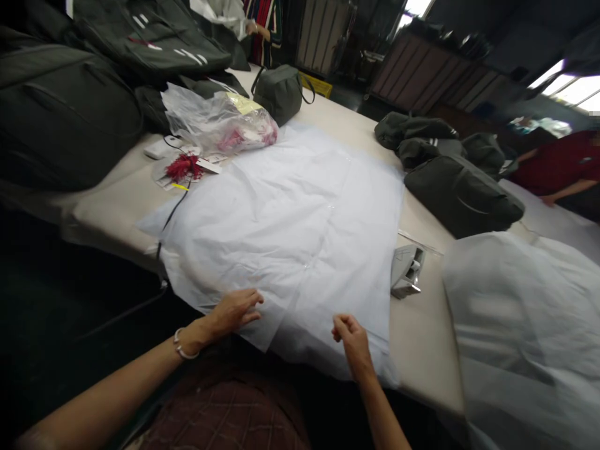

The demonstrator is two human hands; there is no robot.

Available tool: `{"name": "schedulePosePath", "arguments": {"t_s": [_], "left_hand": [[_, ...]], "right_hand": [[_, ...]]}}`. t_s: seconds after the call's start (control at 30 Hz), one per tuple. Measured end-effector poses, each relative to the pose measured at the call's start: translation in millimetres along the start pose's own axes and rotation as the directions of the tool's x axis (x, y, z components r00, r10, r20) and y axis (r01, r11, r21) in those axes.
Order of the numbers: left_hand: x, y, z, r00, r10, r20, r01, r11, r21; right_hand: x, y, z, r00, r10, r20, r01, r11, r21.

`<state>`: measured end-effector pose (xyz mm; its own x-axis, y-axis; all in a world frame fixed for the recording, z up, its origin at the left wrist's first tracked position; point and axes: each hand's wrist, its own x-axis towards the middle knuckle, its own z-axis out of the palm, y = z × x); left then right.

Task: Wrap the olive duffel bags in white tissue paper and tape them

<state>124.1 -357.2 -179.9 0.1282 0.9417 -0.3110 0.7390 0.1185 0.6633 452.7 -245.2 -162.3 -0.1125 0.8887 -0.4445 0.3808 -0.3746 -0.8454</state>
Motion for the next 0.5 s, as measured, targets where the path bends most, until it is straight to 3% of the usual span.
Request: {"name": "schedulePosePath", "arguments": {"t_s": [0.07,0.13,0.2,0.23,0.37,0.4,0.5], "left_hand": [[-30.1,-5.3,23.0,0.992,-0.110,0.067,0.124,0.958,-0.260],[-55.4,-14.7,48.4,0.945,-0.223,0.240,0.320,0.779,-0.539],[-67.7,-23.7,70.8,0.899,-0.225,0.376,0.433,0.587,-0.684],[-68.3,-26.7,79.9,0.892,-0.202,0.403,0.449,0.487,-0.749],[-46.2,-24.8,104.1,0.889,-0.144,0.434,0.427,-0.078,-0.901],[-38.9,-22.0,108.6,0.890,-0.148,0.432,0.412,-0.146,-0.899],[-22.7,-13.9,122.0,0.890,-0.189,0.414,0.369,-0.233,-0.900]], "right_hand": [[-31.5,-4.4,40.5,0.989,0.021,0.147,-0.018,1.000,-0.019],[-54.9,-4.8,72.7,0.970,0.055,0.236,-0.047,0.998,-0.036],[-70.3,-1.7,96.1,0.957,0.067,0.282,-0.050,0.997,-0.067],[-75.4,0.6,104.9,0.953,0.066,0.296,-0.043,0.996,-0.084],[-83.1,9.3,125.6,0.951,0.059,0.305,-0.018,0.991,-0.135],[-82.8,10.9,127.8,0.953,0.060,0.297,-0.017,0.989,-0.147],[-79.6,15.3,129.0,0.962,0.074,0.264,-0.025,0.982,-0.185]]}}
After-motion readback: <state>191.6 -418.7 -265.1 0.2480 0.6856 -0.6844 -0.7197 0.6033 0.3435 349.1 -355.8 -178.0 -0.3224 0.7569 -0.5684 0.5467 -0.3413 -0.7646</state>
